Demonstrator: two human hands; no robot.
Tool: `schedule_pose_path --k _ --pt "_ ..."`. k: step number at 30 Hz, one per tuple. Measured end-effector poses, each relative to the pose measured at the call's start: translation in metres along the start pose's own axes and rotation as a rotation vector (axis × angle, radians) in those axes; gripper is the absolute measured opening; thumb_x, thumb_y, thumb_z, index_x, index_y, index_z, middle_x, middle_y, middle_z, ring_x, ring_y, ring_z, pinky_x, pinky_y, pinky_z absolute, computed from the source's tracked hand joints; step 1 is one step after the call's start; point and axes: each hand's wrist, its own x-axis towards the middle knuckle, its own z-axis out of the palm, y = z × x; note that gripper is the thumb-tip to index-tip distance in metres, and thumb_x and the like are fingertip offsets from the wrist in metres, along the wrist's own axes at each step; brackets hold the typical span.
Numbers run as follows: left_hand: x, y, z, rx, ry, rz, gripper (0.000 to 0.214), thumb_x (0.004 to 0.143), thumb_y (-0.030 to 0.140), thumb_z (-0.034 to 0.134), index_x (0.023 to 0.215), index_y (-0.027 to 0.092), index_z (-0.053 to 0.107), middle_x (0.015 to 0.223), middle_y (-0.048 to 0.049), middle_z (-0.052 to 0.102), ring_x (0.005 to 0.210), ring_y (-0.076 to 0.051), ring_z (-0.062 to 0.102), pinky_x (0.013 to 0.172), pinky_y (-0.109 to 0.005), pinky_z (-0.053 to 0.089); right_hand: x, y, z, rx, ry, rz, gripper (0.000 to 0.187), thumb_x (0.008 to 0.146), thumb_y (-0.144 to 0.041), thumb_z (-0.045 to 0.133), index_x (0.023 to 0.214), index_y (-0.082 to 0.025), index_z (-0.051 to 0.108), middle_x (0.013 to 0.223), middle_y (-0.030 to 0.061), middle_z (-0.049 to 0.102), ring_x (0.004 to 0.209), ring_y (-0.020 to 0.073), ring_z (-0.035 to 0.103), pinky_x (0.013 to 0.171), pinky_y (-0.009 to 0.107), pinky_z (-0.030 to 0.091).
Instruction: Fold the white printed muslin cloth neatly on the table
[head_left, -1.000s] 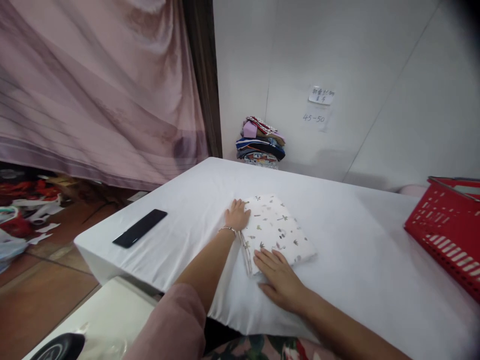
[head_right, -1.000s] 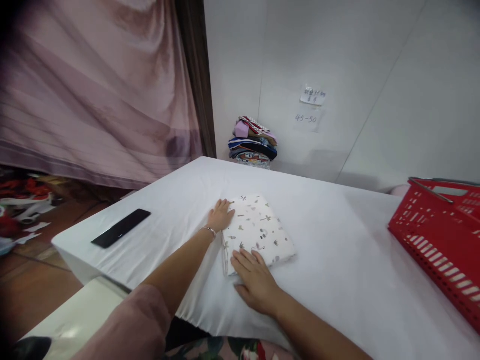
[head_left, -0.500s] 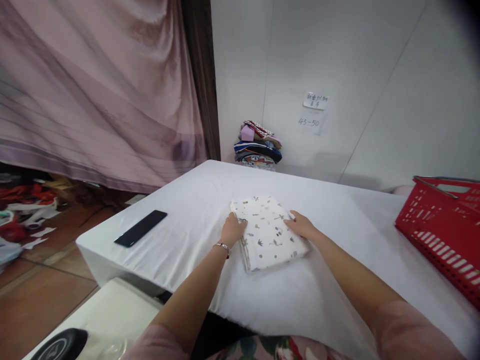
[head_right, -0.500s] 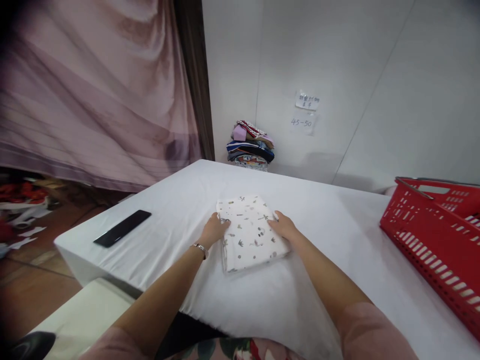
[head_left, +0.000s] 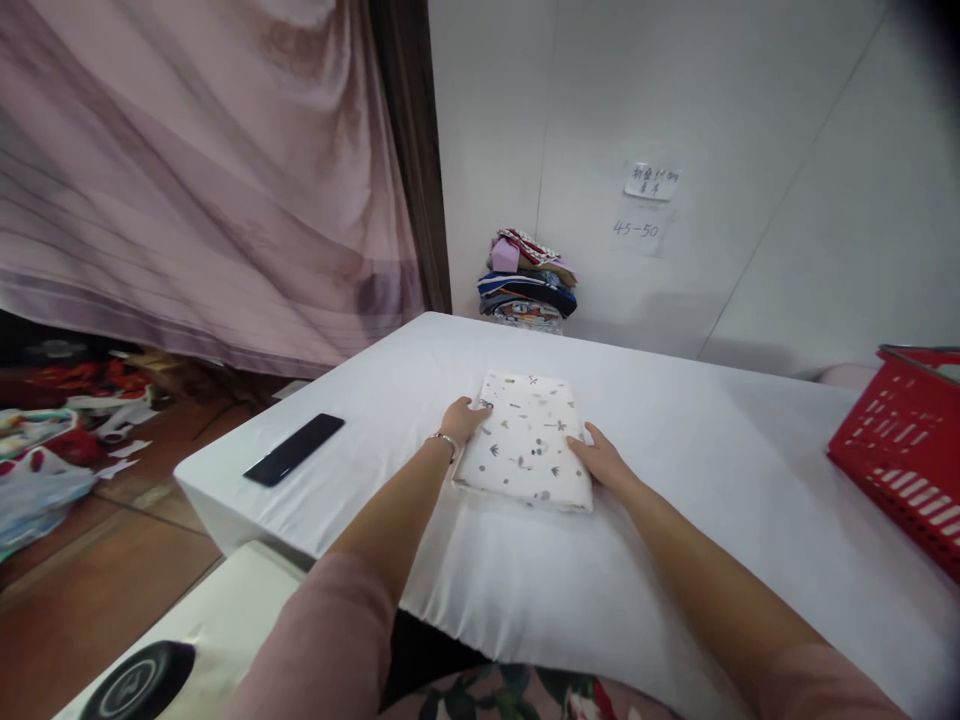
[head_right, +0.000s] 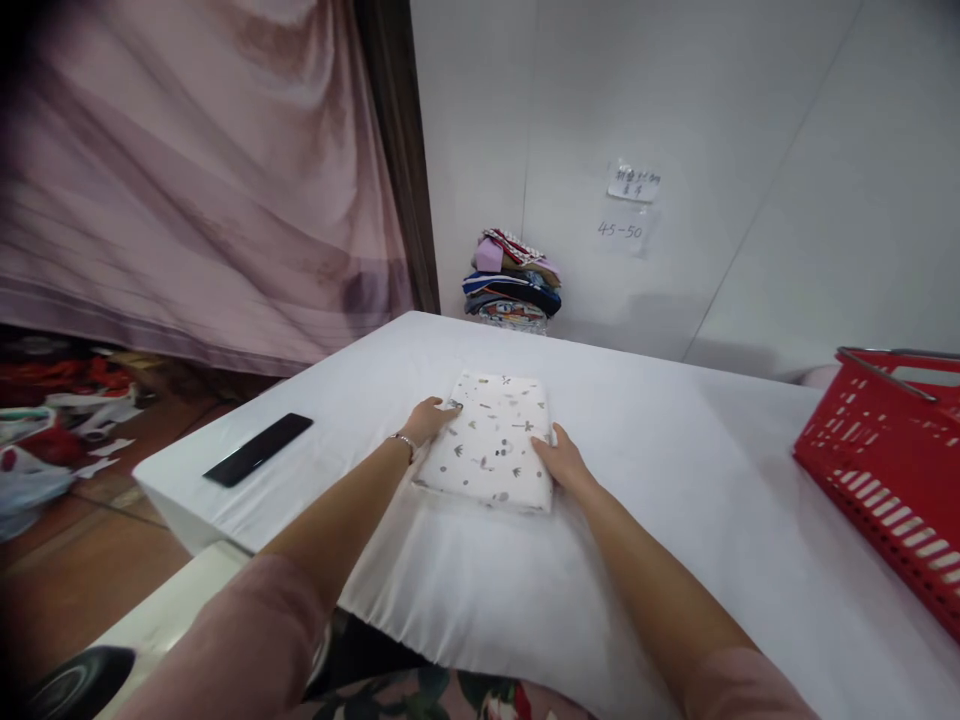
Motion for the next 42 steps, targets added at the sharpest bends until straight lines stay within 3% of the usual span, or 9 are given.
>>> schedule_pose_path --k 5,9,15,19,22,24,30,34,42 --pt "-0.045 -0.016 0.0 0.165 -0.036 0.087 0.059 0.075 0.048 0.057 0.125 0.019 0.046 0.116 -0.0113 0.062 0.104 -0.024 0.058 0.083 -0.03 0.044 -0.021 0.004 0.0 0.09 -0.092 -0.035 0.076 0.078 -0.049 0.056 0.141 -0.021 0.025 0.121 0.0094 0.059 0.097 0.0203 0.062 0.082 0.03 0.049" --pt "-0.056 -0.018 -0.001 0.302 -0.001 0.156 0.042 0.082 0.039 0.046 0.117 0.017 0.053 0.117 -0.0122 0.06 0.106 -0.023 0.057 0.085 -0.031 0.042 -0.033 0.006 0.007 -0.019 -0.055 -0.11 0.072 0.078 -0.042 0.056 0.14 -0.021 0.027 0.12 0.0072 0.059 0.1 0.0203 0.06 0.089 0.033 0.046" --pt "-0.065 -0.012 -0.005 0.293 0.028 0.137 0.046 0.081 0.043 0.049 0.12 0.018 0.052 0.118 -0.0106 0.06 0.105 -0.024 0.056 0.086 -0.032 0.043 -0.055 0.008 -0.001 0.087 -0.154 -0.013 0.083 0.082 -0.045 0.052 0.145 -0.02 0.003 0.088 0.006 0.068 0.057 0.0178 0.062 0.058 0.036 0.055" --pt "-0.098 -0.014 0.001 0.347 0.191 0.405 0.044 0.086 0.038 0.045 0.126 0.019 0.048 0.133 -0.0095 0.048 0.122 -0.024 0.043 0.102 -0.035 0.033 -0.063 0.01 -0.011 0.232 -0.22 0.034 0.085 0.082 -0.044 0.055 0.145 -0.019 0.006 0.079 0.0041 0.067 0.059 0.0182 0.064 0.058 0.035 0.056" --pt "-0.118 -0.02 0.011 0.394 0.158 0.617 0.041 0.088 0.037 0.043 0.126 0.022 0.048 0.138 -0.0068 0.043 0.13 -0.023 0.033 0.111 -0.04 0.019 -0.067 0.012 -0.018 0.227 -0.281 0.023 0.079 0.083 -0.045 0.054 0.145 -0.02 0.012 0.075 0.003 0.066 0.066 0.0194 0.066 0.06 0.032 0.055" --pt "-0.123 -0.025 0.017 0.425 0.121 0.619 0.04 0.088 0.037 0.042 0.125 0.024 0.049 0.14 -0.0055 0.042 0.133 -0.024 0.029 0.111 -0.044 0.015 -0.072 0.014 -0.02 0.164 -0.285 -0.032 0.079 0.082 -0.046 0.054 0.145 -0.021 0.013 0.081 0.0038 0.067 0.07 0.019 0.066 0.061 0.031 0.054" --pt "-0.121 -0.028 0.023 0.42 0.126 0.573 0.038 0.089 0.037 0.04 0.124 0.027 0.051 0.14 -0.0034 0.041 0.135 -0.022 0.026 0.111 -0.042 0.016 -0.093 0.019 -0.003 -0.235 -0.095 -0.362 0.082 0.072 -0.038 0.064 0.143 -0.029 0.023 0.127 0.0045 0.053 0.099 0.0206 0.057 0.087 0.034 0.045" --pt "-0.123 -0.026 0.023 0.427 0.132 0.552 0.038 0.089 0.036 0.04 0.125 0.026 0.05 0.141 -0.0029 0.041 0.135 -0.021 0.026 0.111 -0.04 0.018 -0.097 0.018 0.012 -0.351 0.06 -0.331 0.07 0.079 -0.034 0.051 0.142 -0.027 0.024 0.122 0.0037 0.056 0.096 0.0219 0.057 0.084 0.035 0.044" --pt "-0.125 -0.026 0.023 0.409 0.141 0.549 0.038 0.089 0.034 0.04 0.125 0.026 0.05 0.14 -0.0028 0.041 0.135 -0.022 0.025 0.11 -0.039 0.02 -0.089 0.01 0.021 -0.601 0.093 -0.285 0.07 0.08 -0.028 0.044 0.144 -0.022 0.016 0.11 0.0077 0.063 0.09 0.0259 0.059 0.072 0.033 0.043"
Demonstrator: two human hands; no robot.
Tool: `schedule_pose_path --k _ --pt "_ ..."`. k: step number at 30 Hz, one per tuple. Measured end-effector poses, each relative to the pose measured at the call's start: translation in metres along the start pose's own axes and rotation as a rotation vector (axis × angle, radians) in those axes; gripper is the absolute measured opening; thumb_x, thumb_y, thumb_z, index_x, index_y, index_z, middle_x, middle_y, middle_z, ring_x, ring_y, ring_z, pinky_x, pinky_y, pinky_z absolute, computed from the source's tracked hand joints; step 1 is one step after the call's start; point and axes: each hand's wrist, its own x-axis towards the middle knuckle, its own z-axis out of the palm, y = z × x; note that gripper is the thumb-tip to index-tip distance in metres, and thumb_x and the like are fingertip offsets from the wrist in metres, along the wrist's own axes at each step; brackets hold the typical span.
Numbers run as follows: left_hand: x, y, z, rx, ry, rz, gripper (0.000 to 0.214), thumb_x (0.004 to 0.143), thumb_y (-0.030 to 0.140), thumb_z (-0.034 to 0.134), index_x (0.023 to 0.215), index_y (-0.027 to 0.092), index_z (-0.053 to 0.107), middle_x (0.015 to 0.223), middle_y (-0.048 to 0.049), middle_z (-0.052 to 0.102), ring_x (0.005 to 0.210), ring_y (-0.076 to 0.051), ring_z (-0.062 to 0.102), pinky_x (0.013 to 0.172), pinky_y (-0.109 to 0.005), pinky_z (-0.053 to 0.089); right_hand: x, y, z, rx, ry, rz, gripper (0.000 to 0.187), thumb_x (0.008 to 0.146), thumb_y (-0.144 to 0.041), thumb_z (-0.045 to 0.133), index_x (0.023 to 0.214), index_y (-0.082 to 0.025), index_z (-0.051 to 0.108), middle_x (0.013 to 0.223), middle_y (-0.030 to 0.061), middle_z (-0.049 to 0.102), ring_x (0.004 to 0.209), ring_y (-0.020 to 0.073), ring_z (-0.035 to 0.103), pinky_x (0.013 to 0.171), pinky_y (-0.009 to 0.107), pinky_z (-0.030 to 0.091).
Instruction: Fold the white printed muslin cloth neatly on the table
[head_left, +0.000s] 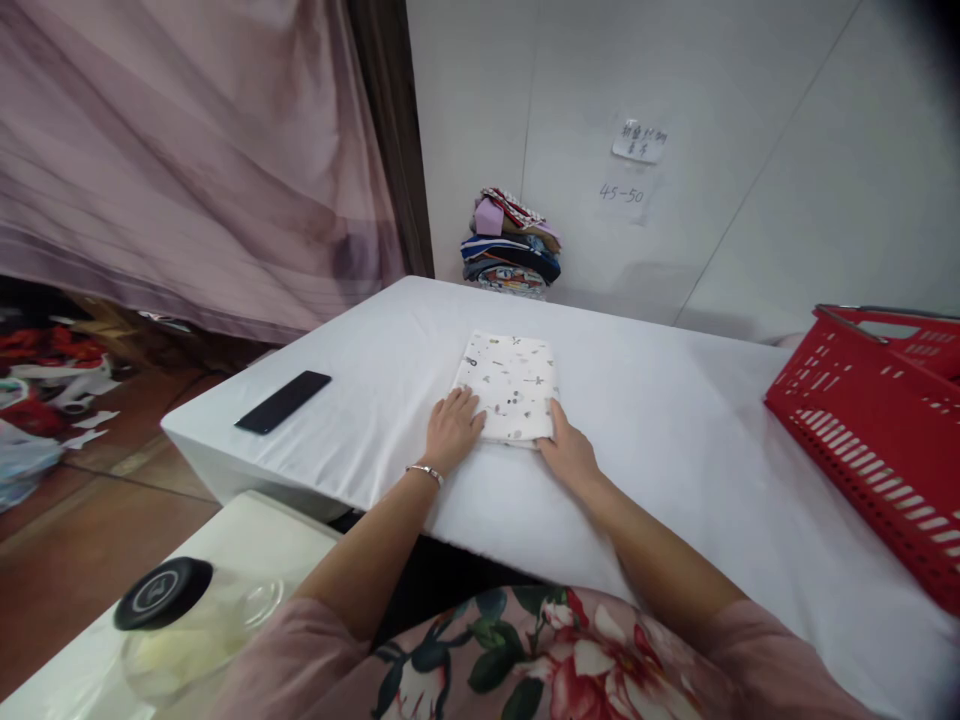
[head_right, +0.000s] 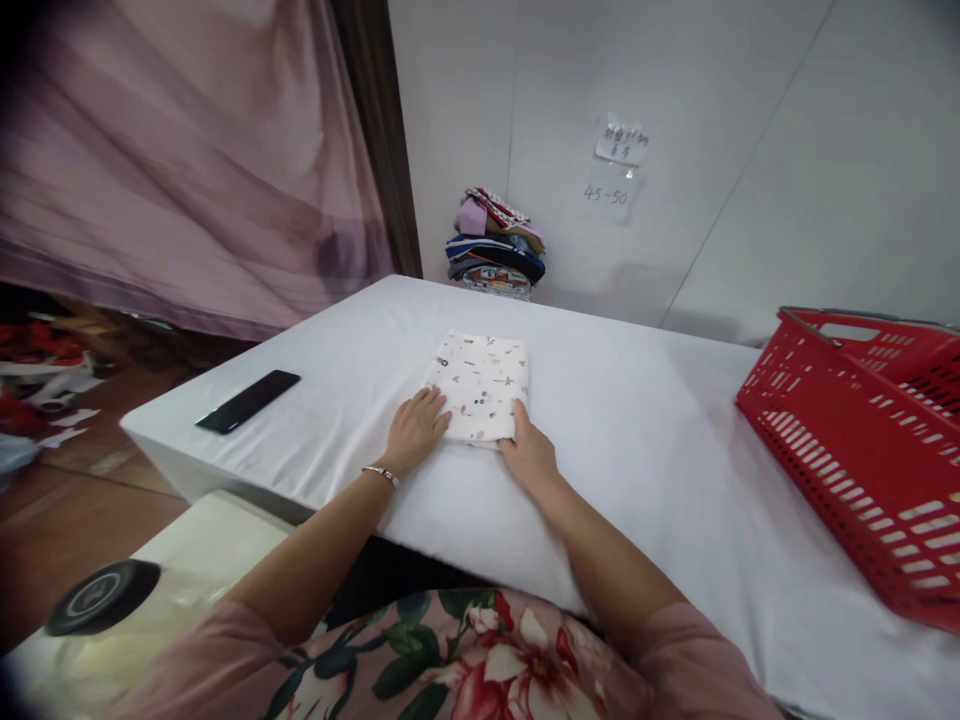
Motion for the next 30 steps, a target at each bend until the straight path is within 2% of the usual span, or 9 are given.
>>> schedule_pose_path --k 5,10,18,21,23,26,28,30 --pt "-0.001 -0.004 0.003 0.046 0.044 0.031 0.038 0.09 0.034 0.035 0.123 0.025 0.051 0.139 -0.0045 0.043 0.134 -0.022 0.028 0.111 -0.042 0.017 -0.004 0.008 0.001 -0.122 0.011 -0.141 0.063 0.081 -0.021 0.038 0.142 -0.02 0.022 0.127 0.0074 0.054 0.098 0.0242 0.057 0.077 0.031 0.041" --pt "-0.002 -0.007 0.004 0.033 0.055 0.045 0.038 0.09 0.034 0.036 0.123 0.024 0.052 0.139 -0.0058 0.042 0.133 -0.023 0.029 0.11 -0.045 0.018 -0.009 0.012 -0.003 -0.252 -0.041 -0.137 0.06 0.082 -0.026 0.039 0.14 -0.021 0.026 0.111 0.0073 0.063 0.089 0.024 0.06 0.071 0.031 0.04" --pt "-0.002 -0.007 0.002 0.068 0.043 0.055 0.038 0.09 0.033 0.036 0.123 0.025 0.051 0.14 -0.0051 0.042 0.133 -0.023 0.029 0.11 -0.046 0.019 -0.009 0.009 -0.006 -0.303 -0.046 -0.157 0.056 0.083 -0.028 0.039 0.138 -0.024 0.031 0.108 0.0083 0.061 0.087 0.0219 0.058 0.07 0.029 0.039" --pt "-0.002 -0.01 0.002 0.073 0.032 0.055 0.037 0.089 0.033 0.037 0.122 0.025 0.051 0.139 -0.0052 0.042 0.132 -0.023 0.03 0.109 -0.049 0.02 -0.01 0.012 -0.006 -0.294 -0.026 -0.173 0.055 0.081 -0.026 0.041 0.136 -0.022 0.034 0.11 0.0105 0.058 0.096 0.0242 0.055 0.075 0.032 0.04" --pt "0.0 -0.009 -0.001 0.08 0.004 0.041 0.035 0.088 0.032 0.039 0.12 0.026 0.052 0.139 -0.0055 0.043 0.132 -0.024 0.032 0.108 -0.051 0.019 -0.011 0.014 -0.008 -0.283 0.008 -0.225 0.056 0.079 -0.026 0.044 0.135 -0.02 0.038 0.125 0.0129 0.05 0.111 0.0272 0.047 0.085 0.036 0.039" --pt "0.01 -0.002 -0.008 0.098 -0.035 0.036 0.034 0.085 0.03 0.043 0.117 0.025 0.054 0.136 -0.0081 0.046 0.13 -0.026 0.034 0.108 -0.054 0.018 -0.011 0.011 -0.016 -0.253 0.041 -0.34 0.062 0.077 -0.026 0.047 0.137 -0.019 0.035 0.147 0.0112 0.026 0.133 0.0285 0.023 0.102 0.043 0.026" --pt "0.022 0.007 -0.013 0.101 -0.028 0.06 0.035 0.085 0.031 0.044 0.118 0.024 0.054 0.136 -0.009 0.046 0.13 -0.027 0.033 0.109 -0.053 0.016 -0.005 0.0 -0.023 -0.211 0.042 -0.415 0.065 0.079 -0.027 0.047 0.14 -0.018 0.029 0.151 0.0097 0.017 0.137 0.0261 0.012 0.107 0.044 0.019" --pt "0.036 0.013 -0.013 0.105 -0.002 0.093 0.038 0.086 0.036 0.044 0.121 0.024 0.052 0.138 -0.009 0.043 0.133 -0.027 0.029 0.11 -0.051 0.015 0.009 -0.015 -0.028 -0.161 0.052 -0.475 0.065 0.083 -0.033 0.044 0.142 -0.016 0.024 0.152 0.0093 0.013 0.139 0.0236 0.007 0.11 0.044 0.014"
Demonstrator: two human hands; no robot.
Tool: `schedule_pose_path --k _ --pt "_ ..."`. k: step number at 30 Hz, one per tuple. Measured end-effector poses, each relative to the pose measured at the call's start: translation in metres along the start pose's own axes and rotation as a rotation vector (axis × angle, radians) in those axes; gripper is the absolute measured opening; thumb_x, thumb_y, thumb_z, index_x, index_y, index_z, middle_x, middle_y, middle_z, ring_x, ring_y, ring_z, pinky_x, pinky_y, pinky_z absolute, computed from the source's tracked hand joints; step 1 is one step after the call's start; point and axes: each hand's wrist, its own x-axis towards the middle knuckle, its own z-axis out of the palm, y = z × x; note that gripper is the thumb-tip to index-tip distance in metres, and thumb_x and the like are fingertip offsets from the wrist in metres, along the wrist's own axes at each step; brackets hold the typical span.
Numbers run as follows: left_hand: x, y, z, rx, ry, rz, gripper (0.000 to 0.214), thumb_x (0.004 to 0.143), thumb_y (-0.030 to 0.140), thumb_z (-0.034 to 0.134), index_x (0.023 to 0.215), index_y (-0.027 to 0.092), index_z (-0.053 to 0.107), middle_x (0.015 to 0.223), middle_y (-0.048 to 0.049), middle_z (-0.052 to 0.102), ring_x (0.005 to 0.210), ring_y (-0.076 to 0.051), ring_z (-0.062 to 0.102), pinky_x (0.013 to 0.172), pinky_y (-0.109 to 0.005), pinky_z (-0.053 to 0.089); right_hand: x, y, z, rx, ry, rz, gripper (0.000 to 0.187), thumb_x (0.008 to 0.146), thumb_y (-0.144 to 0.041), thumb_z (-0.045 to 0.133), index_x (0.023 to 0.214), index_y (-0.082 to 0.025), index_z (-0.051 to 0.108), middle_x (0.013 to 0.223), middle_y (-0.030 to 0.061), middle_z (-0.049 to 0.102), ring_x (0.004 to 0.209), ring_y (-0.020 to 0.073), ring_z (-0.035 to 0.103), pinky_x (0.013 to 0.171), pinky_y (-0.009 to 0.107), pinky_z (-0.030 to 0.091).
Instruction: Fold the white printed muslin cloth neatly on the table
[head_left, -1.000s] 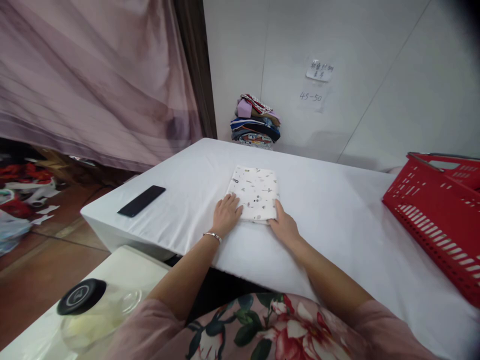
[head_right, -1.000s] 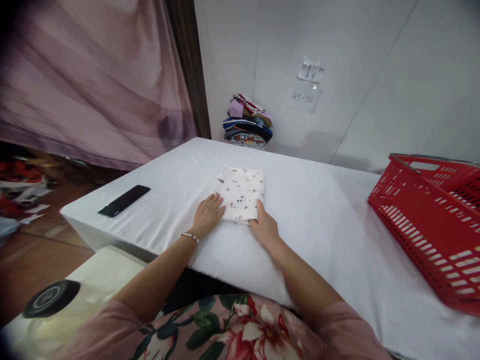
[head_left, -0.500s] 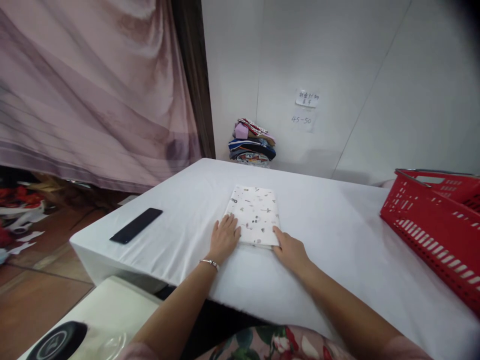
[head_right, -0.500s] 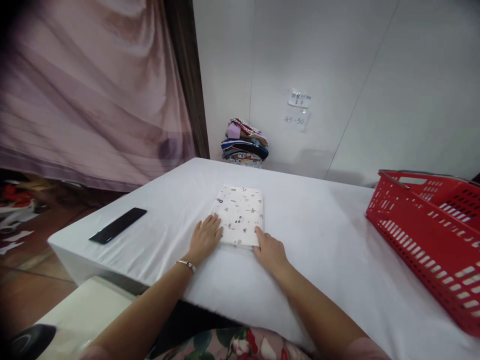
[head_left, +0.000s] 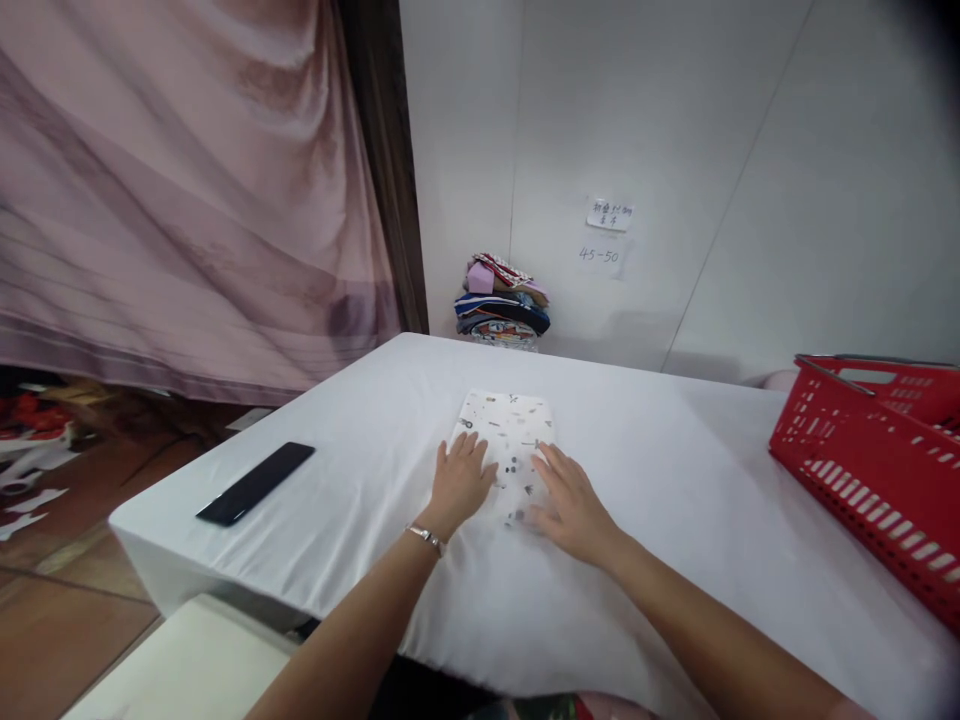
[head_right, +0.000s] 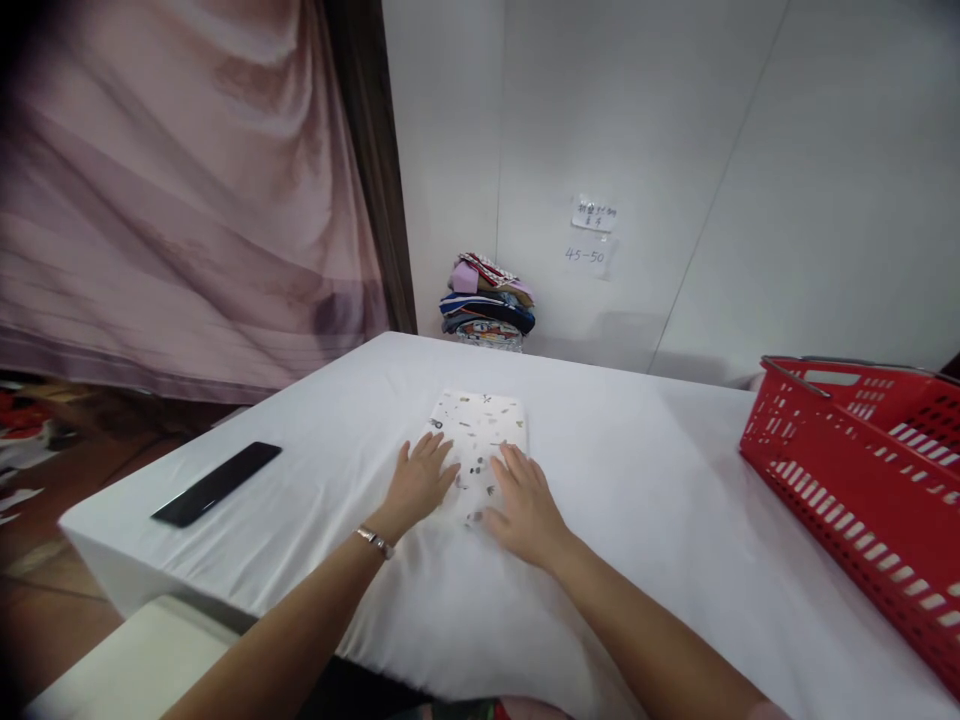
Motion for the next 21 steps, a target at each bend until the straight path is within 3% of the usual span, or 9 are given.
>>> schedule_pose_path --k 3,7,9,12,17,21 --pt "0.016 -0.001 0.009 0.027 -0.007 -0.017 0.045 0.085 0.041 0.044 0.125 0.021 0.05 0.141 -0.0111 0.038 0.134 -0.027 0.025 0.11 -0.049 0.016 0.033 -0.002 0.002 0.031 -0.005 -0.008 0.066 0.086 -0.041 0.041 0.143 -0.015 0.021 0.152 0.0092 0.009 0.139 0.0223 0.002 0.111 0.044 0.009" --pt "0.018 -0.013 0.031 0.061 -0.042 -0.062 0.051 0.086 0.045 0.042 0.129 0.019 0.047 0.142 -0.012 0.037 0.135 -0.028 0.025 0.108 -0.051 0.021 0.053 0.016 0.02 0.078 -0.249 0.101 0.068 0.087 -0.051 0.037 0.141 -0.011 0.028 0.151 0.0129 0.015 0.139 0.0257 0.005 0.11 0.048 0.007" --pt "0.015 -0.018 0.039 0.089 -0.014 -0.037 0.052 0.087 0.045 0.038 0.13 0.017 0.047 0.142 -0.0118 0.037 0.135 -0.028 0.025 0.107 -0.051 0.022 0.053 0.03 0.029 0.13 -0.296 0.097 0.066 0.086 -0.055 0.037 0.138 -0.015 0.034 0.15 0.011 0.017 0.139 0.0257 0.007 0.11 0.049 0.008" --pt "0.013 -0.019 0.043 0.132 0.041 -0.009 0.053 0.088 0.043 0.035 0.129 0.014 0.047 0.14 -0.0131 0.039 0.134 -0.029 0.027 0.106 -0.052 0.024 0.062 0.052 0.034 0.227 -0.211 0.092 0.056 0.084 -0.051 0.044 0.132 -0.021 0.044 0.148 0.0072 0.027 0.138 0.0243 0.015 0.111 0.047 0.011" --pt "0.012 -0.017 0.04 0.156 0.094 0.009 0.052 0.088 0.042 0.035 0.128 0.013 0.049 0.138 -0.0134 0.042 0.132 -0.03 0.03 0.105 -0.052 0.027 0.117 0.105 0.023 0.46 0.048 0.423 0.045 0.082 -0.027 0.046 0.126 -0.021 0.052 0.134 0.0059 0.048 0.125 0.0194 0.041 0.106 0.035 0.03" --pt "0.01 -0.016 0.039 0.151 0.115 0.018 0.051 0.088 0.042 0.036 0.128 0.014 0.05 0.138 -0.0126 0.042 0.132 -0.03 0.03 0.105 -0.05 0.028 0.16 0.142 0.015 0.693 -0.001 0.453 0.06 0.075 -0.019 0.053 0.134 -0.019 0.043 0.138 0.0084 0.044 0.124 0.0203 0.043 0.103 0.035 0.032"
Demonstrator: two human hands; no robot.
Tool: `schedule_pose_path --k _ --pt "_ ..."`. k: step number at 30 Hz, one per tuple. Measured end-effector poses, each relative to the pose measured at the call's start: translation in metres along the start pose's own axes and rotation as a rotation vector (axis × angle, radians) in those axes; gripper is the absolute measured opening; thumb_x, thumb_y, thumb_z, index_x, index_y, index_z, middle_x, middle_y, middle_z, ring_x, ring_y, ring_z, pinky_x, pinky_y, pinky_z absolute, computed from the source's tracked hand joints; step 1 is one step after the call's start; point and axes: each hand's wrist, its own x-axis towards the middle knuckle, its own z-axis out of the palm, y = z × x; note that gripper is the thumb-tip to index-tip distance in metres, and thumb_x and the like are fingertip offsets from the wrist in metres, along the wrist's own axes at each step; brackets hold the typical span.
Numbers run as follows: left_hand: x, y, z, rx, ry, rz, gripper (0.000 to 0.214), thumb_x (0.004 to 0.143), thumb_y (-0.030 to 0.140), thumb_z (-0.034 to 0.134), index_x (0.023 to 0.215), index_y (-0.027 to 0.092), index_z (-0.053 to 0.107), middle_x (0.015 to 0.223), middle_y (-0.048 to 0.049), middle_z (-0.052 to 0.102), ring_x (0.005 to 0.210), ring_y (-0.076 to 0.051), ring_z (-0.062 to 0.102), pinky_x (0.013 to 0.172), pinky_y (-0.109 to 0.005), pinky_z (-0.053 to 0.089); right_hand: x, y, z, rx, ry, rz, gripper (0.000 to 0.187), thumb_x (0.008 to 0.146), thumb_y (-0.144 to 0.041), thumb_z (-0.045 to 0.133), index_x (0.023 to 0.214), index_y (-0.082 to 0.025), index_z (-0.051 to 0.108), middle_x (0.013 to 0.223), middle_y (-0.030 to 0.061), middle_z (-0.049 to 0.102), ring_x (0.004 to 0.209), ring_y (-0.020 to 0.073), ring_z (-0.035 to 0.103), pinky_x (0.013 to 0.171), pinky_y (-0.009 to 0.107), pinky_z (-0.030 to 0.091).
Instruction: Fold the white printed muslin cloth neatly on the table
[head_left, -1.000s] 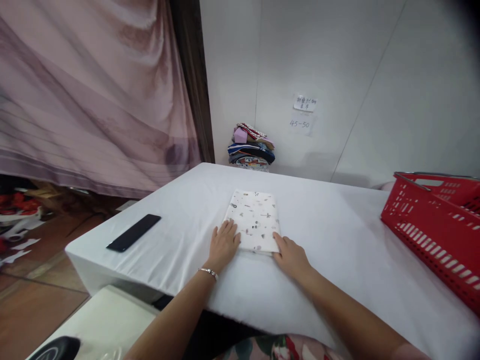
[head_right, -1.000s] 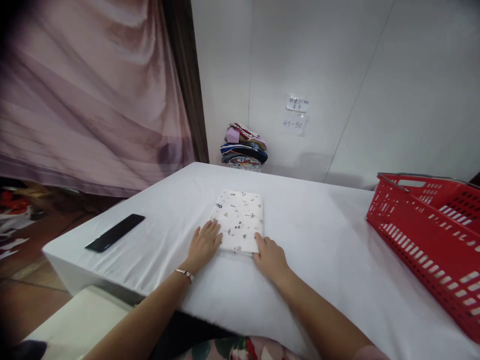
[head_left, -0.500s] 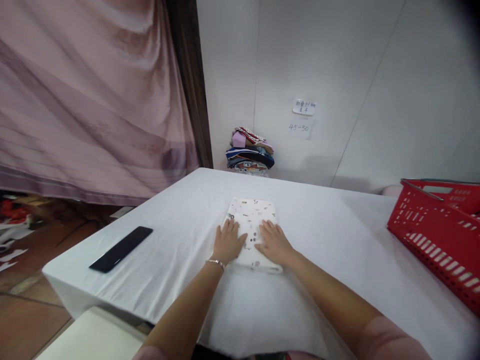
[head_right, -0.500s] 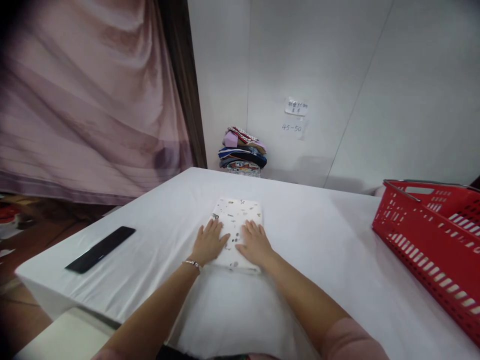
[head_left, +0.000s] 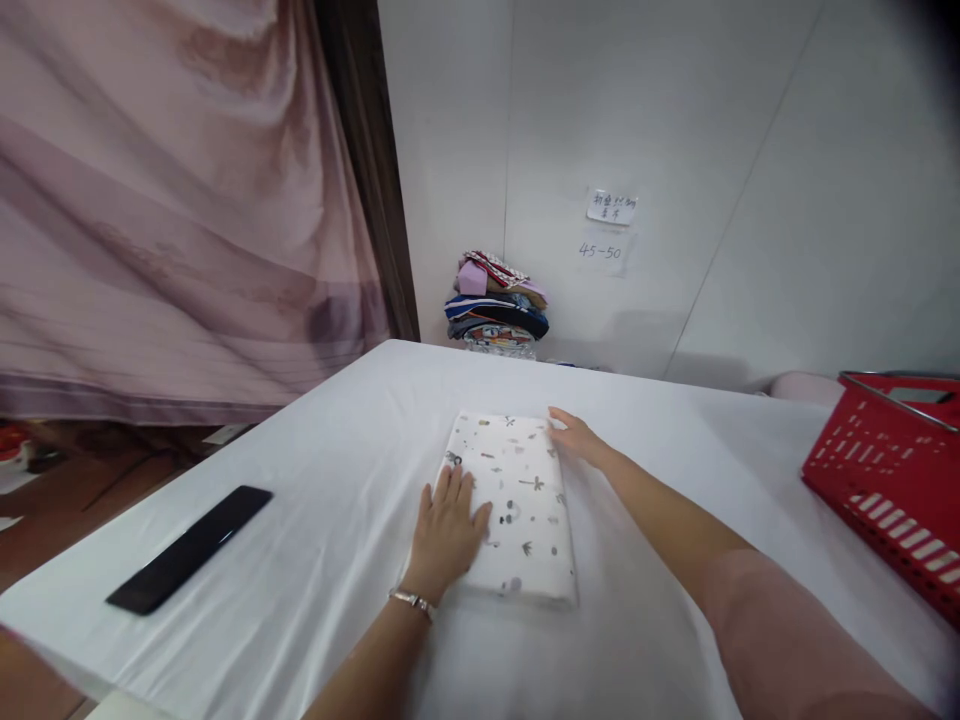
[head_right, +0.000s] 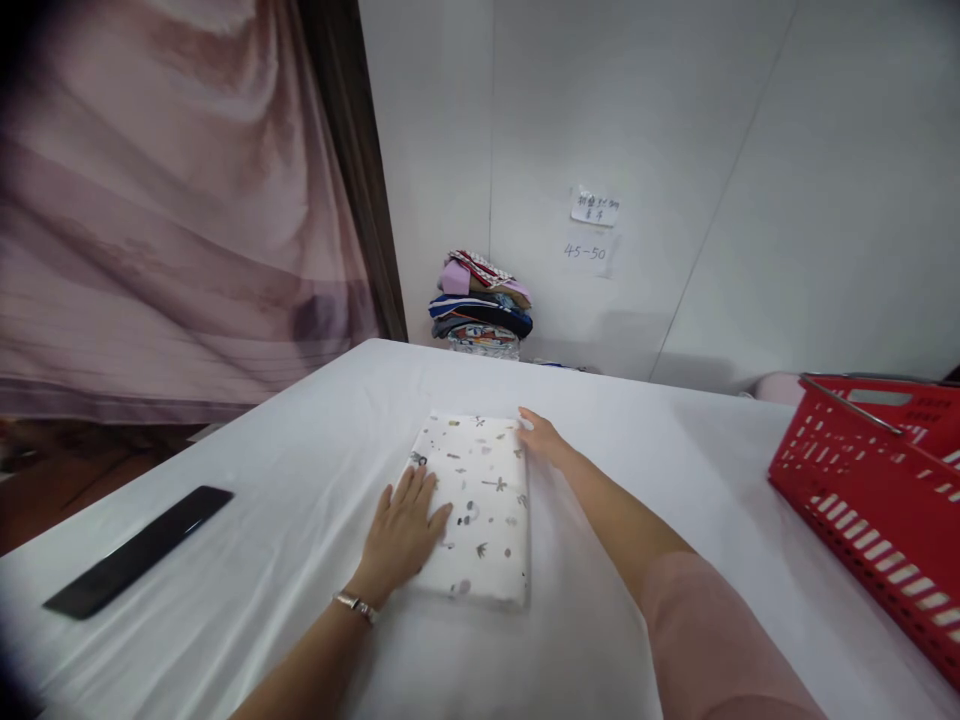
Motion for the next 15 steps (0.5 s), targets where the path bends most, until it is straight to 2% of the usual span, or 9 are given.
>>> schedule_pose_path --k 2,5,10,15 --pt "-0.001 0.0 0.001 0.004 0.0 -0.001 0.052 0.088 0.043 0.036 0.129 0.013 0.049 0.138 -0.0124 0.042 0.132 -0.03 0.03 0.105 -0.051 0.028 0.016 0.001 -0.005 0.082 -0.138 0.027 0.069 0.07 -0.018 0.059 0.136 -0.019 0.039 0.136 0.0097 0.046 0.121 0.0214 0.046 0.102 0.035 0.034" --pt "-0.001 -0.001 0.002 0.013 -0.01 -0.008 0.053 0.088 0.044 0.034 0.129 0.013 0.049 0.139 -0.0119 0.041 0.133 -0.03 0.03 0.105 -0.05 0.028 0.034 0.002 -0.009 0.119 -0.291 0.063 0.074 0.062 -0.016 0.065 0.133 -0.018 0.044 0.125 0.0099 0.056 0.113 0.0225 0.053 0.1 0.035 0.035" --pt "-0.001 -0.002 0.003 0.022 -0.046 -0.018 0.056 0.088 0.047 0.034 0.13 0.013 0.047 0.14 -0.0111 0.04 0.132 -0.029 0.03 0.105 -0.05 0.028 0.058 0.005 -0.016 0.055 -0.348 0.11 0.063 0.058 -0.019 0.072 0.119 -0.018 0.059 0.114 0.0097 0.062 0.106 0.0234 0.056 0.097 0.035 0.037" --pt "-0.001 -0.002 0.002 0.031 -0.05 -0.024 0.056 0.087 0.048 0.035 0.131 0.014 0.046 0.141 -0.0105 0.038 0.133 -0.028 0.028 0.106 -0.048 0.029 0.069 0.011 -0.017 0.039 -0.361 0.103 0.058 0.057 -0.021 0.073 0.114 -0.02 0.062 0.111 0.0078 0.062 0.105 0.0226 0.055 0.092 0.033 0.039"
